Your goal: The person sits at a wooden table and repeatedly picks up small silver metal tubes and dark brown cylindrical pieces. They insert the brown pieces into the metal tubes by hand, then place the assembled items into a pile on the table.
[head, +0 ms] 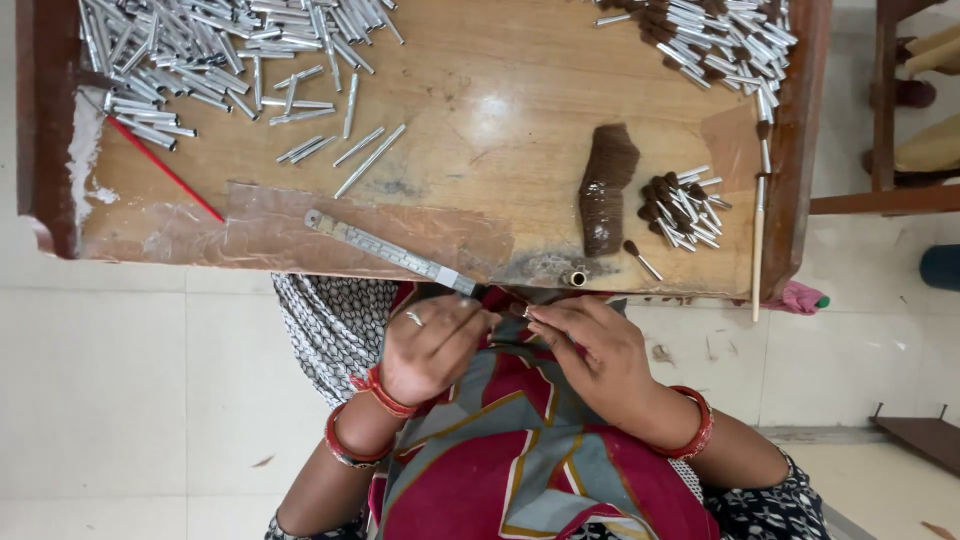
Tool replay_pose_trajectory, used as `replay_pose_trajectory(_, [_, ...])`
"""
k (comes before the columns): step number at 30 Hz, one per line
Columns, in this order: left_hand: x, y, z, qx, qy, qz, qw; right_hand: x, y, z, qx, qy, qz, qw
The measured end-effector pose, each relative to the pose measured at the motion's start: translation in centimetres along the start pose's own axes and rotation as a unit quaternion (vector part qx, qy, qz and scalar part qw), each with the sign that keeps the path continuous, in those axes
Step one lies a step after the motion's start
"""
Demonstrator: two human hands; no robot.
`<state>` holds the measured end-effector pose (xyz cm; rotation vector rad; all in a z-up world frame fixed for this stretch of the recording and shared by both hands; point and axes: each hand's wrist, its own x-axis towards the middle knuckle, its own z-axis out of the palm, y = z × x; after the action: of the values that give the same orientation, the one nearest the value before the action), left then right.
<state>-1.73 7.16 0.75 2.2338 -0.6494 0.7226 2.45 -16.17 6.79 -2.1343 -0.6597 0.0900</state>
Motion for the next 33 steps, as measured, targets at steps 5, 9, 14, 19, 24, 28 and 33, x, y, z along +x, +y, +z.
replay_pose_trajectory(5, [1.0,-1.4,-3.1,0.097,-0.002,-0.048,0.994,0.8,0.6,1.7,-0.032,-0.011,-0.058,0.998])
replay_pose_trajectory(9, [0.3,-2.0,-3.3,0.115,-0.022,-0.061,0.991,1.2,1.3,2.8,-0.049,-0.005,-0.080,0.996])
replay_pose_trajectory(14, [0.2,-2.3,-3.4,0.114,-0.026,-0.062,0.991,1.5,1.4,3.6,-0.053,-0.016,-0.090,0.994])
replay_pose_trajectory(19, [0.1,-2.3,-3.4,0.106,-0.026,-0.069,0.992,1.8,1.3,4.0,-0.054,-0.027,-0.089,0.994])
replay_pose_trajectory(24, [0.1,-2.3,-3.4,0.105,-0.029,-0.075,0.991,2.0,1.2,4.2,-0.057,-0.031,-0.088,0.994])
replay_pose_trajectory(28, [0.1,-2.2,-3.6,0.100,-0.028,-0.069,0.992,2.0,1.2,4.7,-0.059,-0.021,-0.082,0.995])
replay_pose_trajectory(33, [0.8,-1.9,-3.0,0.093,-0.001,-0.077,0.993,2.2,0.0,2.7,-0.053,-0.010,-0.109,0.993])
